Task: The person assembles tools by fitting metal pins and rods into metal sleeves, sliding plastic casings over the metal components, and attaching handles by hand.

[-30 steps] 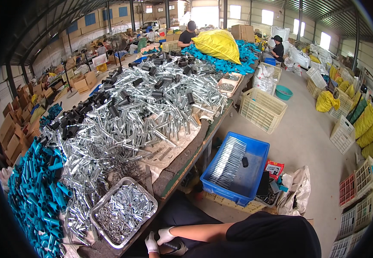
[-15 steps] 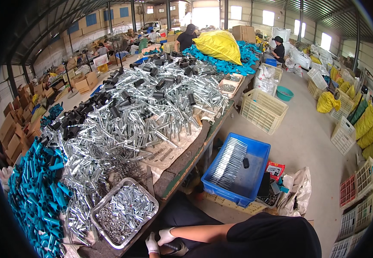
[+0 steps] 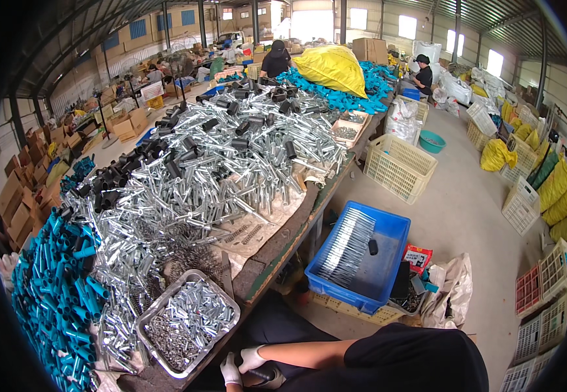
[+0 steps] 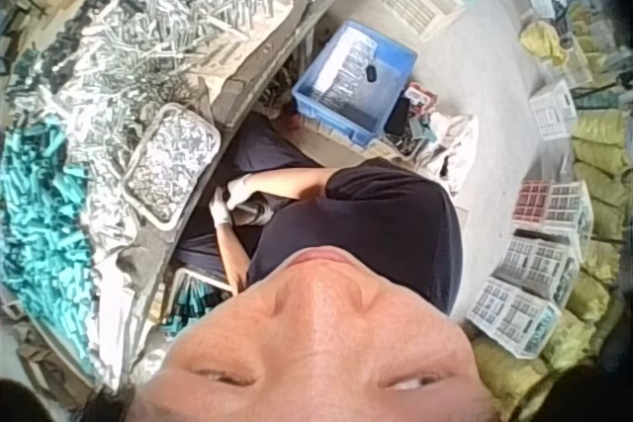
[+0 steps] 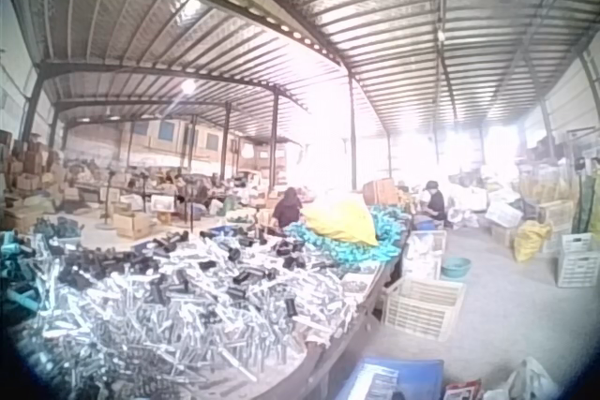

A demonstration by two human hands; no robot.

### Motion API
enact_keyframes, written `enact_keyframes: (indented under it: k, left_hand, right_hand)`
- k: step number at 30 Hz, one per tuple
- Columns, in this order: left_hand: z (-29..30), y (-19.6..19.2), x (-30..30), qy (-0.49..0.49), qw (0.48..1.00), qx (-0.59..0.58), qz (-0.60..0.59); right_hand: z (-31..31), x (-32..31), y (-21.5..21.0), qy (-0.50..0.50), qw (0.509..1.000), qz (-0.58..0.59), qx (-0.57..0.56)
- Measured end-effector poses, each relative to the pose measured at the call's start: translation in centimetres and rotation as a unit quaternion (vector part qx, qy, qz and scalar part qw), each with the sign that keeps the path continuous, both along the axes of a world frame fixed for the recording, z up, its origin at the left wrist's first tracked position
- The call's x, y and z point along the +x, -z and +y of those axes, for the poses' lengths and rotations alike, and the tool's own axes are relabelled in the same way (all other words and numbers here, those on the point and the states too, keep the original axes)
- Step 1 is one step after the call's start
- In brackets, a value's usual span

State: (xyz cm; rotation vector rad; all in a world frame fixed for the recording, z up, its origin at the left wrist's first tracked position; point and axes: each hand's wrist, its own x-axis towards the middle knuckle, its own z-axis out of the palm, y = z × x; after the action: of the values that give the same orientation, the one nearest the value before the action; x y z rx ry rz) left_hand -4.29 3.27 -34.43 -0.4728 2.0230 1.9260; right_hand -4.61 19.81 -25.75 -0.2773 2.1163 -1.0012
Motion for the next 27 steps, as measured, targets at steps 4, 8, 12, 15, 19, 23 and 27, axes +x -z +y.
enact_keyframes:
  k: [4,8,12,15,19,23,27]
  left_hand:
    - [0.1,-0.1,0.1,-0.016,1.000,0.006,0.001]
    - [0.7,-1.3,0.1,0.002,1.000,0.029,-0.004]
    - [0.4,-0.6,-0.1,-0.015,0.999,0.036,-0.009]
    - [0.4,-0.5,-0.2,-0.007,0.999,0.035,-0.001]
    - [-0.2,0.0,-0.5,0.011,1.000,0.004,0.007]
    - [-0.6,1.2,-0.5,0.072,0.997,0.021,-0.010]
    - [-0.5,1.3,-0.1,0.032,0.997,0.053,-0.046]
  right_hand:
    - [-0.1,0.0,0.0,0.005,1.000,-0.006,0.001]
    - [0.1,0.0,0.5,0.006,1.000,0.025,-0.009]
    - [0.1,-0.2,0.0,0.001,1.000,-0.004,-0.002]
    - [0.2,0.0,-0.7,0.007,1.000,-0.001,-0.005]
    - [0.1,0.1,-0.9,0.010,1.000,-0.008,0.004]
    - [0.0,0.1,-0.3,0.011,1.000,-0.008,-0.009]
    - [-0.2,0.4,0.7,-0.033,0.998,0.056,0.002]
